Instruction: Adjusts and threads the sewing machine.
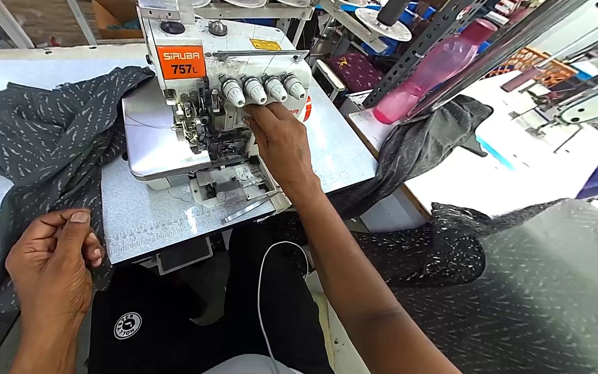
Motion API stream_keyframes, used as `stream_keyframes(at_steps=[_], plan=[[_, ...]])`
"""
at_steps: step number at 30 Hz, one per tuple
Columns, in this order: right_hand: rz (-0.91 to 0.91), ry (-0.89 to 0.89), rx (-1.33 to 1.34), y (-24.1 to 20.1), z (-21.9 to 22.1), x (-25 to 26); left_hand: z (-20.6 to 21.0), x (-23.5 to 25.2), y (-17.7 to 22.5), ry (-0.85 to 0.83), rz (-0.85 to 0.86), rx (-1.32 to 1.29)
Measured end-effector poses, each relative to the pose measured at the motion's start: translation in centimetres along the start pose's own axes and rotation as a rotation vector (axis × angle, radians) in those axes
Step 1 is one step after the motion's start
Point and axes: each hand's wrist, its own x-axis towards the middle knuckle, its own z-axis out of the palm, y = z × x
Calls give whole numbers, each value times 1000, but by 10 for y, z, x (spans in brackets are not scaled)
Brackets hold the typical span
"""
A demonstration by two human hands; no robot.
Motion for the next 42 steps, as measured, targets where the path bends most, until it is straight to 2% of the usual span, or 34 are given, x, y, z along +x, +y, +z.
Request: stream_keyframes(at_steps=[13, 17, 21, 27, 32, 36, 39, 42], plan=[[7, 16, -114, -2, 6, 2, 0, -1, 1, 1, 1, 1], [6, -31, -119, -3, 3, 4, -1, -1, -1, -9, 8, 9], [76, -177, -103, -8, -8, 8, -1, 0, -1, -8, 5, 14], [70, -156, -1, -4, -14, 7, 7, -5, 6, 6, 25, 98], [49, -56, -15, -1, -3, 5, 47, -23, 21, -177, 32, 91], [67, -83, -21, -1, -1, 5, 98, -29, 42, -301, -103, -32], [78, -106, 35, -1, -5, 2, 148, -24, 67, -328, -414, -331], [82, -103, 78, 1, -7, 3, 201, -11, 81, -253, -723, -676]])
